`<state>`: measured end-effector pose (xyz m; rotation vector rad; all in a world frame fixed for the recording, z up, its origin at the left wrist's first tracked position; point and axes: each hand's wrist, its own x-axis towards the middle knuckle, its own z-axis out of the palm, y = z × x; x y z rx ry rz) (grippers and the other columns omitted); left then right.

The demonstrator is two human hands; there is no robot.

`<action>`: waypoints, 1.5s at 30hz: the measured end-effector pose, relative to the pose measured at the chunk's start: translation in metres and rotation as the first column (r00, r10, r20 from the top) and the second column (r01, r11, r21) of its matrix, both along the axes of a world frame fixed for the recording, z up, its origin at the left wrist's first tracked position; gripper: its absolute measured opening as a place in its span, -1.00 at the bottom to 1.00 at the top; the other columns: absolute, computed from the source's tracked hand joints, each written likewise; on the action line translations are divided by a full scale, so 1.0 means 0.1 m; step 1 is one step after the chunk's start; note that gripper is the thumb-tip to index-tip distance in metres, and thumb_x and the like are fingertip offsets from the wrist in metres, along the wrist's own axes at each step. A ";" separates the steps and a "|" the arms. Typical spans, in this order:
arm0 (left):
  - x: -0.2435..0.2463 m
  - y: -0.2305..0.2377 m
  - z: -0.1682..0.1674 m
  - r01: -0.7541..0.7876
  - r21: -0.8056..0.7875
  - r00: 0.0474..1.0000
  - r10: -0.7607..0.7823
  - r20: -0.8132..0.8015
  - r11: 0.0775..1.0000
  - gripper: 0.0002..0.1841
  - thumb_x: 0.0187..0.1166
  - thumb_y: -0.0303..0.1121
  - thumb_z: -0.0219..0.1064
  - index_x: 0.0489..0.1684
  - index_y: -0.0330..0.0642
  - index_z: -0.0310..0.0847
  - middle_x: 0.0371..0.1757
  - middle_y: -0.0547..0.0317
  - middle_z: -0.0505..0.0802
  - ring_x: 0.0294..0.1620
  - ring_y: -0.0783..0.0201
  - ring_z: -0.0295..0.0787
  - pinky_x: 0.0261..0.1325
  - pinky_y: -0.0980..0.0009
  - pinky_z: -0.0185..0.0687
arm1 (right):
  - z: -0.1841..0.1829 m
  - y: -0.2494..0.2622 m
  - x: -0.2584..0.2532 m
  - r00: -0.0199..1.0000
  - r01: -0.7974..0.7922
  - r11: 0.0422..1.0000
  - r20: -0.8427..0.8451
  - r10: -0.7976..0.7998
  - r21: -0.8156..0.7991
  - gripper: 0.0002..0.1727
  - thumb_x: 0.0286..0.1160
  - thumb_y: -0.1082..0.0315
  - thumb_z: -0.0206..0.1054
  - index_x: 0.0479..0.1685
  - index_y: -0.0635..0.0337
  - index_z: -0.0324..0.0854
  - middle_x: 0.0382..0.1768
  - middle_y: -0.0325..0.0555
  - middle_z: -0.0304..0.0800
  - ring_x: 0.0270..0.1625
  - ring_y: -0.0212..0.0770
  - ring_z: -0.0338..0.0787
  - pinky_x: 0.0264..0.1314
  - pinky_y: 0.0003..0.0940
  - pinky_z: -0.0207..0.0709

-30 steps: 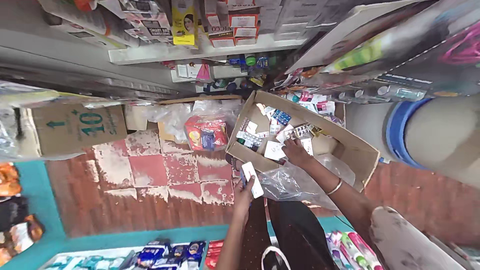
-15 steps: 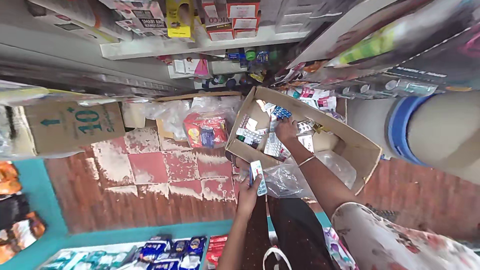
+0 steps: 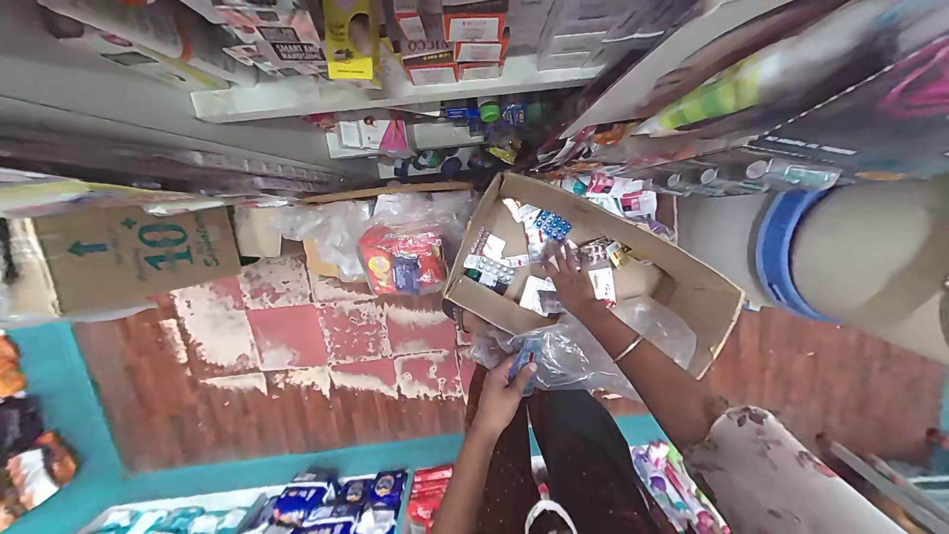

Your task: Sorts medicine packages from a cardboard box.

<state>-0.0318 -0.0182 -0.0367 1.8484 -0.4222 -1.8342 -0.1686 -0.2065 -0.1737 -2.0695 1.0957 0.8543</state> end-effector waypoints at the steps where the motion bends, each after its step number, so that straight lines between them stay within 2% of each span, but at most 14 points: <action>1: -0.01 0.01 -0.01 0.030 -0.003 0.999 -0.030 0.014 1.000 -0.64 0.71 -0.28 0.29 0.26 -0.40 0.67 0.02 -0.06 0.87 0.04 0.30 0.80 0.28 0.27 0.65 | 0.00 0.07 -0.02 0.998 -0.033 0.999 0.048 0.032 0.008 -0.19 0.43 0.76 0.17 0.78 0.08 0.30 0.88 0.26 -0.11 0.90 0.39 -0.18 0.70 0.58 -0.14; 6: -0.06 0.11 -0.08 0.185 -0.073 0.981 -0.180 0.073 0.980 -0.61 0.72 -0.26 0.27 0.37 -0.32 0.68 0.63 -0.03 0.61 0.62 0.19 0.56 0.69 0.19 0.39 | 0.11 0.22 -0.11 0.992 -0.114 0.974 0.083 0.099 0.195 -0.16 0.30 0.58 0.44 0.75 0.08 0.35 0.90 0.07 -0.07 0.92 0.31 -0.20 0.75 0.57 -0.31; 11: -0.06 0.09 0.09 0.340 -0.054 0.935 -0.331 0.129 0.939 -0.59 0.74 -0.23 0.23 0.44 -0.24 0.66 0.72 0.06 0.52 0.71 0.20 0.45 0.76 0.15 0.30 | 0.16 0.28 -0.22 1.000 0.018 0.959 -0.003 -0.018 0.283 -0.24 0.50 0.38 0.39 0.78 0.11 0.28 0.89 0.08 -0.04 0.91 0.28 -0.12 0.76 0.49 -0.18; 16: -0.02 0.09 0.18 0.379 -0.058 0.917 -0.367 0.155 0.924 -0.61 0.73 -0.29 0.24 0.39 -0.32 0.67 0.73 0.02 0.50 0.72 0.16 0.44 0.75 0.15 0.29 | 0.33 0.32 -0.40 0.953 0.298 0.941 -0.103 -0.284 0.161 -0.47 0.72 0.31 0.13 0.61 0.36 0.41 0.58 0.34 0.48 0.69 0.30 0.39 0.72 0.23 0.16; 19: 0.00 0.05 0.25 0.420 -0.013 0.895 -0.412 0.173 0.907 -0.60 0.74 -0.27 0.23 0.40 -0.32 0.67 0.62 -0.05 0.62 0.64 0.10 0.54 0.71 0.11 0.35 | 0.40 0.31 -0.45 0.898 0.439 0.882 -0.126 -0.422 0.171 -0.52 0.77 0.21 0.08 0.51 0.29 0.54 0.45 0.33 0.62 0.54 0.29 0.58 0.57 0.26 0.36; 21: -0.03 0.06 0.28 0.452 0.015 0.878 -0.448 0.171 0.892 -0.60 0.74 -0.22 0.24 0.35 -0.32 0.69 0.32 -0.18 0.81 0.36 -0.01 0.76 0.52 -0.02 0.53 | 0.42 0.31 -0.55 0.820 0.572 0.808 -0.078 -0.567 0.139 -0.57 0.80 0.19 0.04 0.38 0.22 0.65 0.30 0.25 0.75 0.39 0.26 0.72 0.40 0.28 0.49; 24: -0.13 0.11 0.29 0.497 -0.001 0.859 -0.492 0.140 0.868 -0.61 0.73 -0.15 0.23 0.20 -0.31 0.74 -0.06 -0.20 0.88 0.03 -0.06 0.85 0.24 -0.11 0.66 | 0.30 0.36 -0.76 0.559 0.821 0.569 0.262 -0.787 -0.044 -0.61 0.75 0.26 0.12 0.21 0.36 0.73 0.06 0.29 0.83 0.16 0.21 0.82 0.31 0.15 0.60; 27: -0.22 0.11 0.32 0.552 0.059 0.828 -0.555 0.083 0.832 -0.57 0.76 -0.08 0.19 0.25 -0.26 0.72 -0.06 -0.22 0.88 0.04 -0.12 0.85 0.23 -0.17 0.64 | 0.21 0.29 -0.90 0.434 0.900 0.412 0.375 -0.819 -0.142 -0.40 0.59 0.18 0.32 0.50 0.43 0.51 0.46 0.46 0.54 0.52 0.38 0.54 0.58 0.23 0.37; 30: -0.26 0.13 0.31 0.569 0.094 0.816 -0.575 0.060 0.817 -0.56 0.78 -0.08 0.18 0.30 -0.26 0.69 -0.03 -0.25 0.87 0.06 -0.16 0.84 0.26 -0.19 0.62 | 0.26 0.27 -0.92 0.552 0.834 0.547 0.127 -0.824 -0.075 -0.02 0.39 -0.02 0.51 0.82 0.20 0.18 0.69 0.43 0.28 0.70 0.45 0.31 0.63 0.45 0.15; 32: -0.25 0.12 0.31 0.594 0.106 0.798 -0.601 0.047 0.797 -0.56 0.78 -0.08 0.17 0.30 -0.27 0.68 -0.02 -0.24 0.87 0.06 -0.15 0.84 0.27 -0.18 0.62 | 0.31 0.36 -0.85 0.674 0.739 0.674 0.028 -0.738 -0.013 -0.02 0.42 0.02 0.47 0.88 0.02 0.10 0.72 0.39 0.25 0.71 0.41 0.31 0.66 0.40 0.14; 34: -0.24 0.14 0.33 0.617 0.119 0.782 -0.622 0.016 0.778 -0.56 0.78 -0.08 0.17 0.30 -0.26 0.68 -0.02 -0.24 0.87 0.04 -0.14 0.84 0.25 -0.18 0.62 | 0.35 0.53 -0.81 0.760 0.650 0.760 0.025 -0.649 -0.006 -0.13 0.46 0.05 0.43 0.84 -0.02 0.21 0.70 0.42 0.26 0.70 0.44 0.33 0.68 0.39 0.14; 39: -0.22 0.13 0.38 0.634 0.118 0.769 -0.639 0.006 0.764 -0.57 0.78 -0.08 0.16 0.28 -0.26 0.70 0.00 -0.25 0.86 0.09 -0.15 0.82 0.29 -0.19 0.59 | 0.33 0.63 -0.83 0.702 0.707 0.707 0.111 -0.704 0.010 -0.42 0.58 0.04 0.35 0.51 0.17 0.57 0.60 0.31 0.46 0.66 0.32 0.42 0.71 0.34 0.11; 43: -0.19 0.09 0.38 0.634 0.120 0.768 -0.640 0.023 0.764 -0.56 0.79 -0.09 0.15 0.30 -0.28 0.68 0.04 -0.28 0.85 0.15 -0.18 0.81 0.32 -0.21 0.57 | 0.31 0.52 -0.83 0.592 0.801 0.593 0.242 -0.769 -0.078 -0.51 0.63 0.14 0.27 0.40 0.28 0.62 0.63 0.39 0.39 0.65 0.39 0.41 0.62 0.36 0.19; 45: -0.18 0.08 0.39 0.633 0.123 0.768 -0.640 0.019 0.764 -0.56 0.79 -0.08 0.15 0.30 -0.27 0.68 0.04 -0.28 0.85 0.15 -0.18 0.81 0.32 -0.21 0.58 | 0.31 0.42 -0.76 0.619 0.782 0.611 0.272 -0.737 -0.124 -0.53 0.62 0.19 0.28 0.41 0.27 0.62 0.65 0.38 0.36 0.67 0.41 0.36 0.62 0.36 0.18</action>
